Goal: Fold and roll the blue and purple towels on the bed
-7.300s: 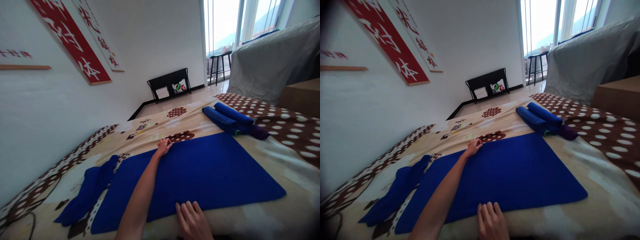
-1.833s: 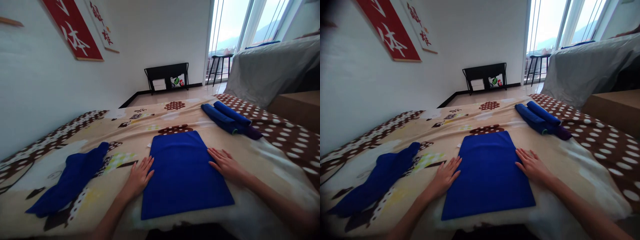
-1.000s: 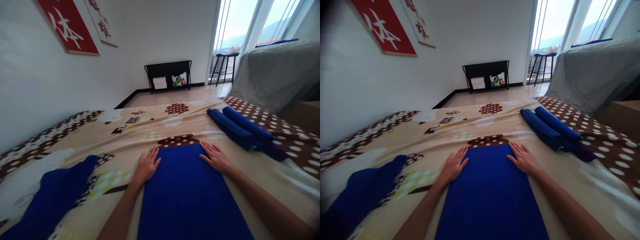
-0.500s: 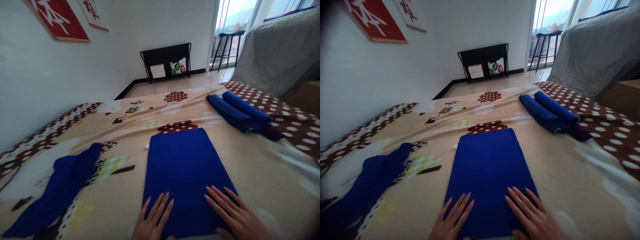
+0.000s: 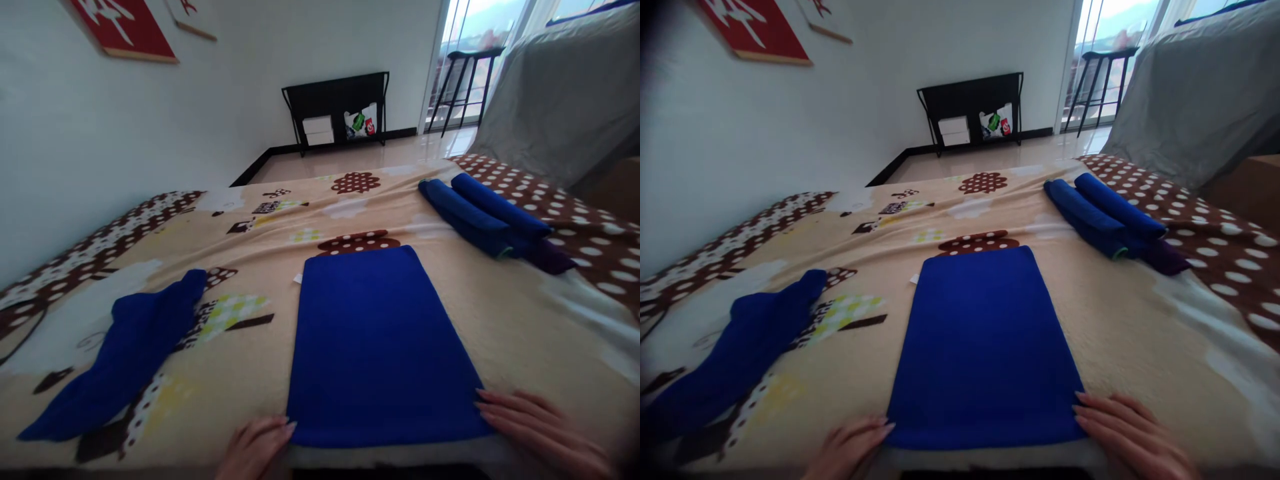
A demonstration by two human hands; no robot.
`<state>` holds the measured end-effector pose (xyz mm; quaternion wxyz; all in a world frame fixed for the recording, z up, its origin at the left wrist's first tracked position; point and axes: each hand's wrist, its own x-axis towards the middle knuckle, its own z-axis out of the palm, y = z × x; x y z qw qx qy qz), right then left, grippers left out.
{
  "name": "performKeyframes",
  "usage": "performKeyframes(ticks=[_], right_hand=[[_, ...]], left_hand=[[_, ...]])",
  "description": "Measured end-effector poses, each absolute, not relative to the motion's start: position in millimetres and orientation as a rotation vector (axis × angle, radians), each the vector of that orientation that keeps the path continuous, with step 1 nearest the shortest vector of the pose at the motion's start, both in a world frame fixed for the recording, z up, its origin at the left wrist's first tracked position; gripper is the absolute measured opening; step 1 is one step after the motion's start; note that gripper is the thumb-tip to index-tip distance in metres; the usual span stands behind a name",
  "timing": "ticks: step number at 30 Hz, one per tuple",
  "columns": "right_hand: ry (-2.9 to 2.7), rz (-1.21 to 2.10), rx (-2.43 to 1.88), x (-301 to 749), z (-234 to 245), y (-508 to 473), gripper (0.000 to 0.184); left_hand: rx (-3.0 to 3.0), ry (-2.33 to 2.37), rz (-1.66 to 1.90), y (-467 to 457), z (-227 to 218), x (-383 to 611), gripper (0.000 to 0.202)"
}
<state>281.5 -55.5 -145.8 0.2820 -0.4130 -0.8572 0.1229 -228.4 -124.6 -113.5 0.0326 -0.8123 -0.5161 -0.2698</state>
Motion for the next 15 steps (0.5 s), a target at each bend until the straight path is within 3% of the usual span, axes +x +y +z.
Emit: performKeyframes(ticks=[4, 8, 15], right_hand=[[-2.250, 0.416, -1.190, 278.7, -139.7, -35.9, 0.023], [-2.102, 0.169, -1.279, 248.0, -136.5, -28.1, 0.017], [-2.153, -0.183, -1.204, 243.6, -139.5, -33.1, 0.032]], left_hand=[[-2.319, -1.839, -0.884, -117.6, -106.8, -202.1, 0.022], [-2.092, -1.869, -0.717, -106.7, -110.1, -182.4, 0.016], [-2.115, -1.771, -0.705, -111.8, -113.0, -187.1, 0.019]])
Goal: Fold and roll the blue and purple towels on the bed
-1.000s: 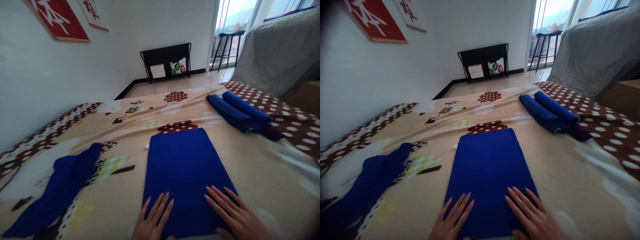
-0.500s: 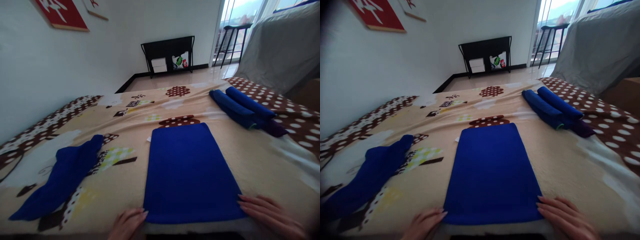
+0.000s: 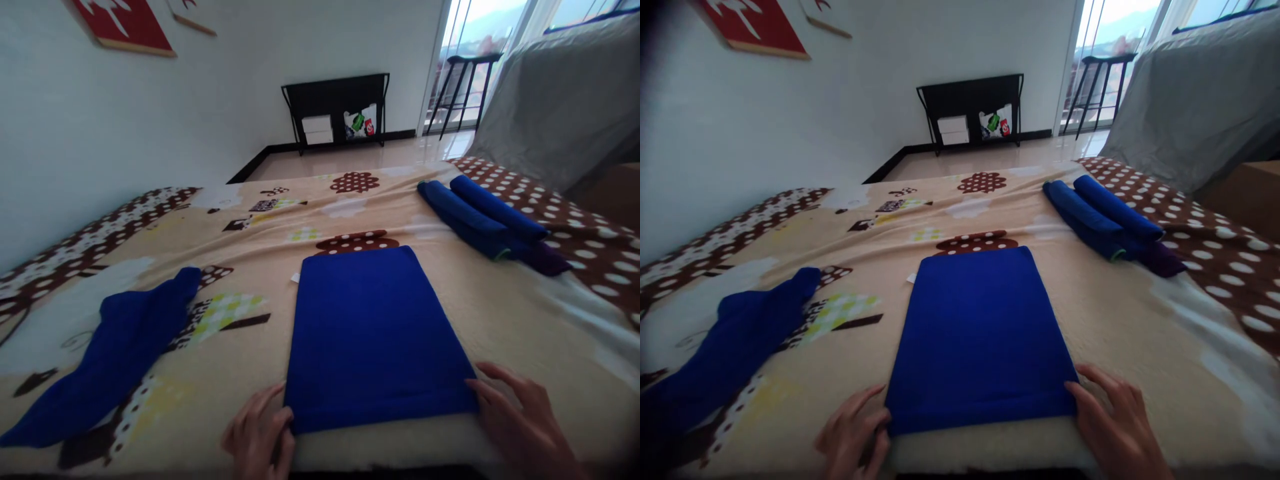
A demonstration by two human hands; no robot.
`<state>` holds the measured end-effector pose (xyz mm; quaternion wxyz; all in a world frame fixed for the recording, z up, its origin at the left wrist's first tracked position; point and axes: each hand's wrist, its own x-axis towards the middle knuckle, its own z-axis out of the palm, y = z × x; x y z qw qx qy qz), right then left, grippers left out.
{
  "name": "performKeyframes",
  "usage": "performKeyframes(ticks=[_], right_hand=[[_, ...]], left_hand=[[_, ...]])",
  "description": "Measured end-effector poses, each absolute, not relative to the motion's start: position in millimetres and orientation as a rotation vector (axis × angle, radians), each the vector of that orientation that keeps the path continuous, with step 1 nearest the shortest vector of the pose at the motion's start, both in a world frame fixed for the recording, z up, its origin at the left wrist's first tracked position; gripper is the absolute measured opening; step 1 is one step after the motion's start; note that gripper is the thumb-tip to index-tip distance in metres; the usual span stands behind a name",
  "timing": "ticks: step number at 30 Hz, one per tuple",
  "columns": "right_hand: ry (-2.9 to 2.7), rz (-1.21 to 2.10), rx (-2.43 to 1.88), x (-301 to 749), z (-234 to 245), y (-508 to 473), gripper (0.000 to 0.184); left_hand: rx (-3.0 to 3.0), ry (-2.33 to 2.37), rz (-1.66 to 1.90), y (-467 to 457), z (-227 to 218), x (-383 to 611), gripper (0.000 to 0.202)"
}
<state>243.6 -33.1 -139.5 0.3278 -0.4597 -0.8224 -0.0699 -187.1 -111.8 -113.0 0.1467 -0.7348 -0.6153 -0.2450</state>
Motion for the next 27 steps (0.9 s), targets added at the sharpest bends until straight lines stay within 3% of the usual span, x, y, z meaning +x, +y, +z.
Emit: performKeyframes(ticks=[5, 11, 14, 17, 21, 27], right_hand=[[-2.320, -0.155, -1.151, 255.1, -127.3, -40.6, 0.046], [-2.166, -0.217, -1.229, 241.6, -137.1, -41.2, 0.031], [-2.141, -0.267, -1.190, 240.0, -141.4, -39.5, 0.028], [-2.126, -0.262, -1.235, 236.8, -135.6, -43.8, 0.028], [-2.025, -0.174, -1.253, 198.1, -112.8, -53.8, 0.048], [-2.548, -0.170, -0.656, 123.6, -93.9, -43.6, 0.072]], left_hand=[[-2.133, -1.757, -0.640, -110.9, -102.4, -180.6, 0.022], [-1.877, -1.666, -0.662, -99.4, -103.9, -120.2, 0.012], [-2.170, -1.253, -0.799, -90.7, -105.9, -79.1, 0.034], [-2.386, -1.110, -0.728, -82.0, -105.8, -52.3, 0.037], [-2.387, -1.208, -0.664, -75.7, -116.0, -39.9, 0.046], [-2.360, -1.241, -0.967, -81.7, -136.7, -54.4, 0.040]])
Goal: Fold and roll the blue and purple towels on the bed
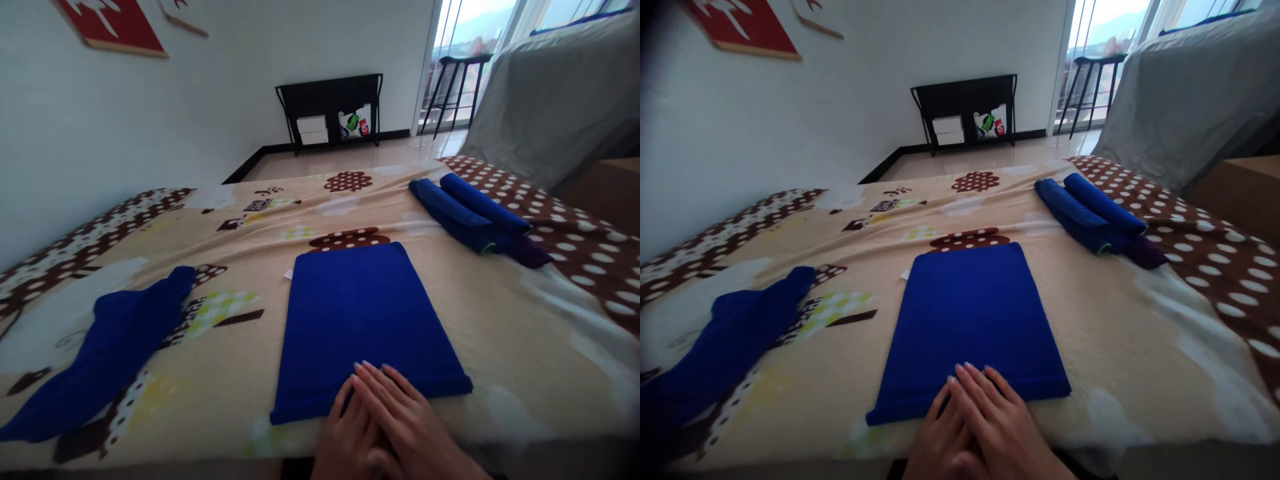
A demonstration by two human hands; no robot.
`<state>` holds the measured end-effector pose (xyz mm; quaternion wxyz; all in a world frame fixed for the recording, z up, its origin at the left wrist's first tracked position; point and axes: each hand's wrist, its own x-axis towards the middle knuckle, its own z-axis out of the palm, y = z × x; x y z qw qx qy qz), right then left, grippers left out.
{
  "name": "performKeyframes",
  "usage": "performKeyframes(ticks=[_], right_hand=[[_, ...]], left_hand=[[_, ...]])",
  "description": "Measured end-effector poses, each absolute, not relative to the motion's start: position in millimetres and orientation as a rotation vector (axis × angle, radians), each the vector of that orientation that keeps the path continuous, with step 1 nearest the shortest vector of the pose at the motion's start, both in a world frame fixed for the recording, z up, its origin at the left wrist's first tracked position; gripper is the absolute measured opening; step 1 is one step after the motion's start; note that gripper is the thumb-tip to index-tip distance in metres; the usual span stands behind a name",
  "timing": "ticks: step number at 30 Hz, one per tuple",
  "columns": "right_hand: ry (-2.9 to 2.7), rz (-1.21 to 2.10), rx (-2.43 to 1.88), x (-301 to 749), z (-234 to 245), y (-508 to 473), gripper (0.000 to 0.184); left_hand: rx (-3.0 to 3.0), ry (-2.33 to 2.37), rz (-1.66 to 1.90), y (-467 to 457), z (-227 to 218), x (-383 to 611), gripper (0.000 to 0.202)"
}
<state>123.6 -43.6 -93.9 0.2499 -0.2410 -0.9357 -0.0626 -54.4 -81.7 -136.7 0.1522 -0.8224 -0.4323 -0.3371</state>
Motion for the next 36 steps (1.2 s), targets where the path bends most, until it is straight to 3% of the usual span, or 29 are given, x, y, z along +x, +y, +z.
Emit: performKeyframes(ticks=[7, 10, 16, 23, 26, 29, 31, 36], right_hand=[[-2.648, -0.259, -0.936, 209.9, -119.1, -40.4, 0.065], [-2.644, -0.232, -0.964, 245.7, -129.7, -44.3, 0.064], [-2.516, -0.227, -1.044, 262.9, -133.1, -41.1, 0.057], [-2.316, -0.160, -1.039, 258.0, -120.9, -26.0, 0.026], [-2.332, -0.098, -1.089, 250.6, -116.7, -16.6, 0.016], [-2.212, -0.269, -1.365, 221.1, -113.3, -13.4, 0.019], [-2.026, -0.434, -1.493, 187.9, -112.7, -19.3, 0.018], [-2.367, -0.327, -0.968, 129.1, -119.9, -40.6, 0.040]], left_hand=[[-2.367, -1.404, -0.450, -116.8, -121.6, -163.3, 0.053], [-2.389, -1.435, -0.514, -126.0, -117.7, -177.5, 0.054], [-2.323, -1.574, -0.604, -124.9, -110.3, -175.7, 0.037], [-2.235, -1.662, -0.747, -113.4, -97.3, -196.8, 0.025], [-2.264, -1.725, -0.624, -99.2, -87.2, -185.9, 0.016], [-1.945, -1.902, -0.536, -85.4, -86.1, -145.3, 0.018], [-1.698, -1.960, -0.657, -78.9, -92.7, -105.5, 0.022], [-2.023, -1.635, -1.052, -77.7, -117.1, -56.2, 0.028]])
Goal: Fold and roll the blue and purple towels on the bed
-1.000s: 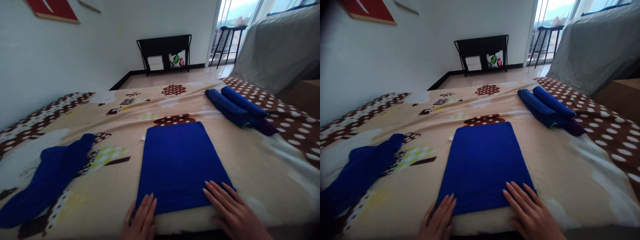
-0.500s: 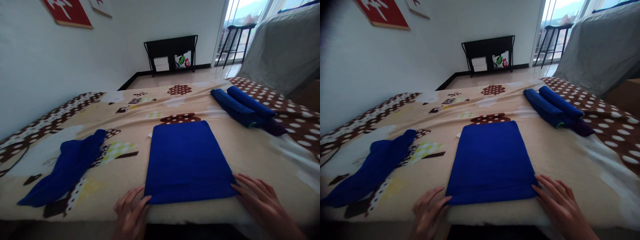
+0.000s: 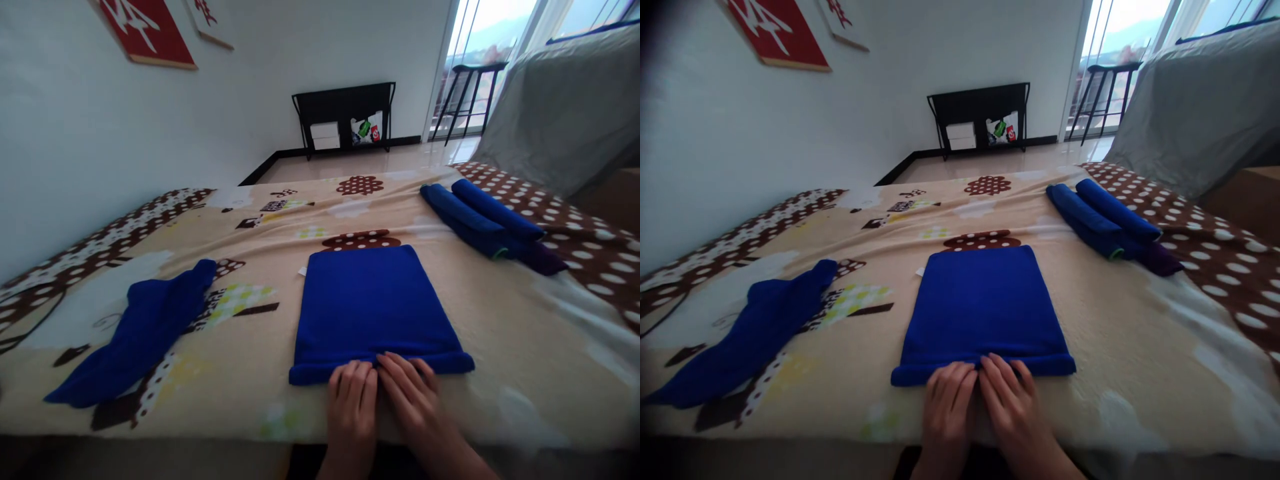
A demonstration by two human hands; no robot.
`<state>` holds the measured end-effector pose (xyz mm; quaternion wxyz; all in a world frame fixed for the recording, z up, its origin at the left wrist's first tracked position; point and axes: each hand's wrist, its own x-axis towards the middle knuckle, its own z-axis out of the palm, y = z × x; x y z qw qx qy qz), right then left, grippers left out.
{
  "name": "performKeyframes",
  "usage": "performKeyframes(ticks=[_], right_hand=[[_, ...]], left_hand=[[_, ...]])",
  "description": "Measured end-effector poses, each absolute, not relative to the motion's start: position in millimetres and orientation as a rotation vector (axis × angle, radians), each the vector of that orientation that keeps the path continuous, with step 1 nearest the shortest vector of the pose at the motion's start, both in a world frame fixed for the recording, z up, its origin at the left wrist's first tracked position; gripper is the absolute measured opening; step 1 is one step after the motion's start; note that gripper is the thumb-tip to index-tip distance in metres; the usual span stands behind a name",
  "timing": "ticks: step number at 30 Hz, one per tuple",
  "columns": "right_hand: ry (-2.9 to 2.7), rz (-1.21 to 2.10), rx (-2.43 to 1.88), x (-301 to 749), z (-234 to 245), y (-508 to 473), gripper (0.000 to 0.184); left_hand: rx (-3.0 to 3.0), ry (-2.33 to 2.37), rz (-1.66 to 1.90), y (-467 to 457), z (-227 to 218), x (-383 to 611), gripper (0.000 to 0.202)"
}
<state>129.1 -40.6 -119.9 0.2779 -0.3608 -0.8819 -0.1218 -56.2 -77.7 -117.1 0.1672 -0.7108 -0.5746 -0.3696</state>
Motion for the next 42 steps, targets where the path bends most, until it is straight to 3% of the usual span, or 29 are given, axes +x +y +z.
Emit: performKeyframes(ticks=[5, 8, 13, 16, 20, 26, 31, 35, 42], right_hand=[[-2.413, -0.286, -1.155, 184.1, -122.9, -33.5, 0.056], [-2.251, -0.314, -1.251, 188.3, -114.1, -33.6, 0.055], [-2.477, -0.285, -0.945, 147.5, -106.7, -33.4, 0.051], [-2.441, -0.331, -1.120, 173.6, -115.0, -23.8, 0.058], [-2.269, -0.321, -1.292, 186.5, -114.8, -24.1, 0.060], [-2.490, -0.145, -1.057, 124.7, -104.2, -22.1, 0.049], [-2.417, -0.278, -1.327, 186.4, -121.5, -3.6, 0.066], [-2.457, -0.304, -1.280, 217.0, -121.3, -4.8, 0.072], [-2.379, -0.348, -1.036, 231.7, -127.7, -18.9, 0.054]], left_hand=[[-2.196, -1.588, -0.640, -97.5, -116.2, -131.0, 0.048], [-2.076, -1.676, -0.604, -97.6, -103.5, -135.3, 0.048], [-2.303, -1.532, -0.510, -74.0, -94.2, -96.0, 0.045], [-2.172, -1.654, -0.379, -72.5, -97.7, -123.6, 0.048], [-1.976, -1.806, -0.429, -74.2, -91.0, -136.4, 0.050], [-2.404, -1.554, -0.410, -53.1, -82.3, -86.2, 0.049], [-2.232, -1.827, -0.292, -59.4, -98.4, -148.1, 0.053], [-2.198, -1.827, -0.334, -68.2, -96.2, -167.9, 0.053], [-2.186, -1.594, -0.627, -95.1, -82.2, -159.6, 0.044]])
